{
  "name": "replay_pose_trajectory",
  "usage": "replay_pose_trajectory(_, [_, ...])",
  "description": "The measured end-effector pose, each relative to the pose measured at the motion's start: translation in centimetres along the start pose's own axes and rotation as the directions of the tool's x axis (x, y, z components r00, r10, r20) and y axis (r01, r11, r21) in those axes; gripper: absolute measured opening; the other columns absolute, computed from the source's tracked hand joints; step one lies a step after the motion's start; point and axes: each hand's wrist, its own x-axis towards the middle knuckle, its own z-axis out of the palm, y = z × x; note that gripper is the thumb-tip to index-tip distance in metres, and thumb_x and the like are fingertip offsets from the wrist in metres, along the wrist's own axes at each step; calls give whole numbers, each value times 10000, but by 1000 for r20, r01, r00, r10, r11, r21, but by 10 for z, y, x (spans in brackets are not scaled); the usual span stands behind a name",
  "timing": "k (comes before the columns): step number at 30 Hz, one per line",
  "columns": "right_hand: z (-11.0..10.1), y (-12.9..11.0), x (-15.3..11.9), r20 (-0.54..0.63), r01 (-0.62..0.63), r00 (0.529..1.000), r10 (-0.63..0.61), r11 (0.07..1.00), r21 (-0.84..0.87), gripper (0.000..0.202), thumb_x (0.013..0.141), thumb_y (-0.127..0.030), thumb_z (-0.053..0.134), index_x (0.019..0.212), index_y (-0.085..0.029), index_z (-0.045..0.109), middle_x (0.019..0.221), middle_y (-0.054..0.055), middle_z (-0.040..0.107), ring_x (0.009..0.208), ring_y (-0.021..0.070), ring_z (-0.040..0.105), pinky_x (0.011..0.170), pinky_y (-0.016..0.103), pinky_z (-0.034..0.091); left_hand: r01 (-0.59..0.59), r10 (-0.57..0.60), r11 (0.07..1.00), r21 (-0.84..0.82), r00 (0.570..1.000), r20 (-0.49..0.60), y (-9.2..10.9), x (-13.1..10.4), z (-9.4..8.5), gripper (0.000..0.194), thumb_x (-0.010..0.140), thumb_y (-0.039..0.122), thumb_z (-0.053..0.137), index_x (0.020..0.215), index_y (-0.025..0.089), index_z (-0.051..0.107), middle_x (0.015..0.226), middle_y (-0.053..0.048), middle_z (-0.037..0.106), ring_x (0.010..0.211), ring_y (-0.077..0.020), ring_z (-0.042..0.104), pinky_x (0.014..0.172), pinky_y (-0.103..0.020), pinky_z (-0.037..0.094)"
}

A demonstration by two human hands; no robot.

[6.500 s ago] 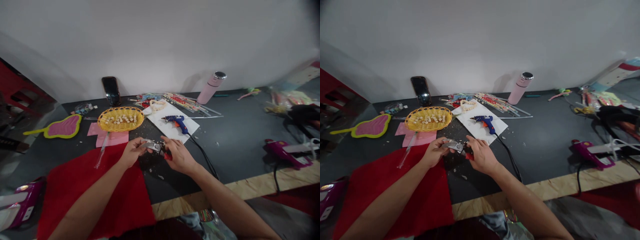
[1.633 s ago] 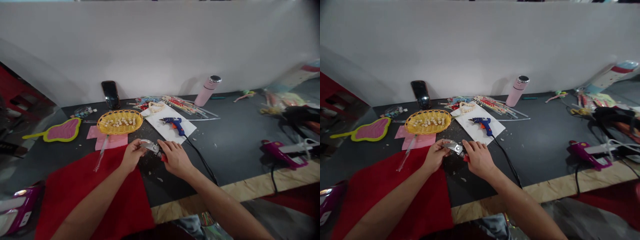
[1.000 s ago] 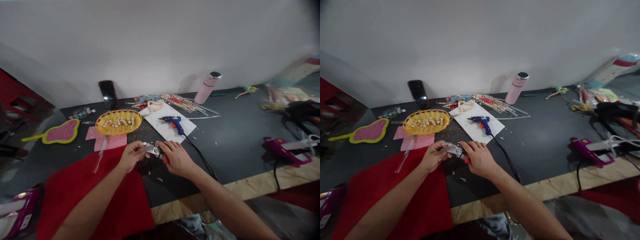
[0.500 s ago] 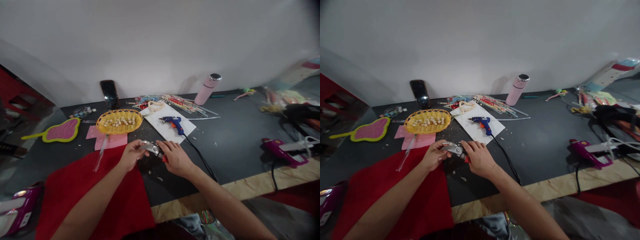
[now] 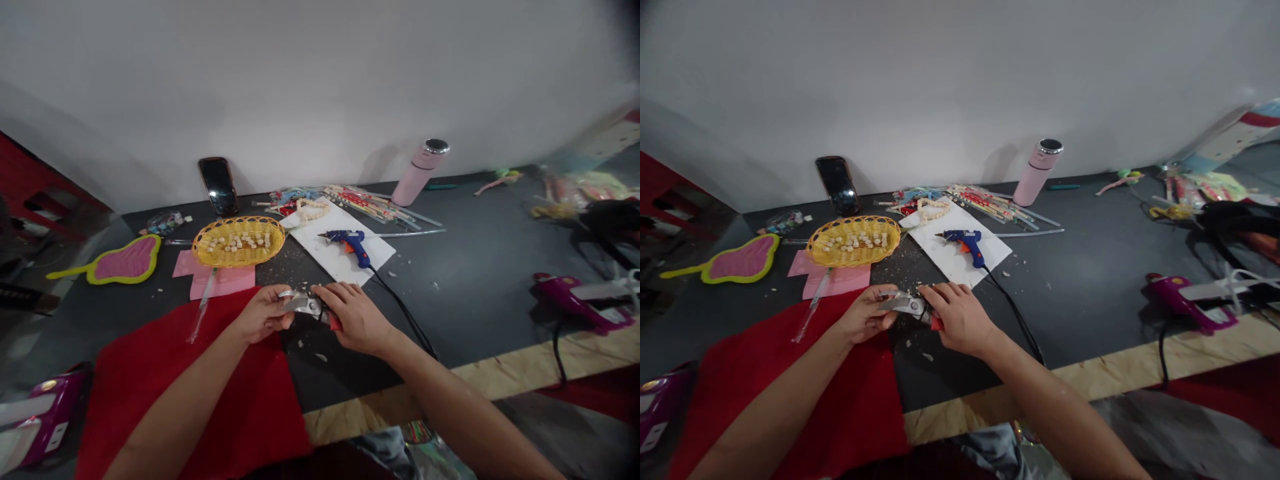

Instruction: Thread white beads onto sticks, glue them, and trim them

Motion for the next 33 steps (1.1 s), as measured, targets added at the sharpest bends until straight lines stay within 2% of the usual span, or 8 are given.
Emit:
replay_pose_trajectory(4, [2,-2,-1,5,-35,999,35,999,14,651,693,-135,509,1332,-154,383,1167,125,533,1041,248,491,895,387,389,-27,27,1000,6,999,-17,-5,1,-6,304,652,321,748,725,134,520,505,-15,586,317,10,223,340,-149,83])
replay_pose_trajectory(8, [5,-4,-1,-6,-88,996,88,996,-13,591,726,-139,493,1310,-150,400,1151,122,544,1024,244,506,888,378,393,-99,113,988,115,986,-125,-12,6,-6,221,715,278,697,796,125,560,554,-21,601,348,-8,275,367,-156,150])
replay_pose_trajectory(13, [12,-4,2,-100,-140,986,136,990,-31,521,750,-139,488,1266,-140,418,1173,125,554,1029,255,504,880,393,387,-231,334,905,357,905,-262,-12,12,3,189,724,277,673,833,145,592,619,-21,623,502,-89,488,460,-190,323])
replay_pose_trajectory(16, [15,-1,3,-163,-118,980,116,993,-1,331,751,-158,512,1082,-147,510,1208,128,548,1038,256,508,869,391,393,-255,413,860,442,856,-310,-10,12,6,157,715,259,657,817,149,611,607,-9,623,517,-98,489,484,-201,343])
replay_pose_trajectory(18, [15,1,3,-175,-83,981,79,996,-16,221,756,-168,528,976,-169,538,1261,115,522,1064,259,499,872,396,390,-260,436,846,465,840,-323,-11,12,6,142,724,243,634,829,149,621,608,-10,630,503,-96,471,477,-203,336])
replay_pose_trajectory(21, [14,3,2,-160,-42,987,32,997,-60,168,761,-160,538,926,-187,561,1317,93,489,1075,260,491,872,402,388,-262,431,848,460,847,-311,-13,12,5,143,734,235,619,847,149,628,630,-17,642,489,-89,448,470,-205,326])
replay_pose_trajectory(29, [11,-2,1,-102,-25,995,12,992,-125,247,765,-118,522,1006,-163,548,1428,113,361,1131,285,430,901,452,372,-250,402,853,459,875,-270,-9,9,4,97,735,241,622,765,149,613,604,-17,628,461,-78,413,444,-207,284])
replay_pose_trajectory(33, [10,-3,0,-93,13,995,-23,994,-105,234,783,-120,505,1012,-153,540,1418,112,376,1172,273,401,952,455,344,-258,373,876,408,899,-231,-9,8,3,120,727,258,641,744,144,607,598,-23,633,424,-64,386,428,-207,258])
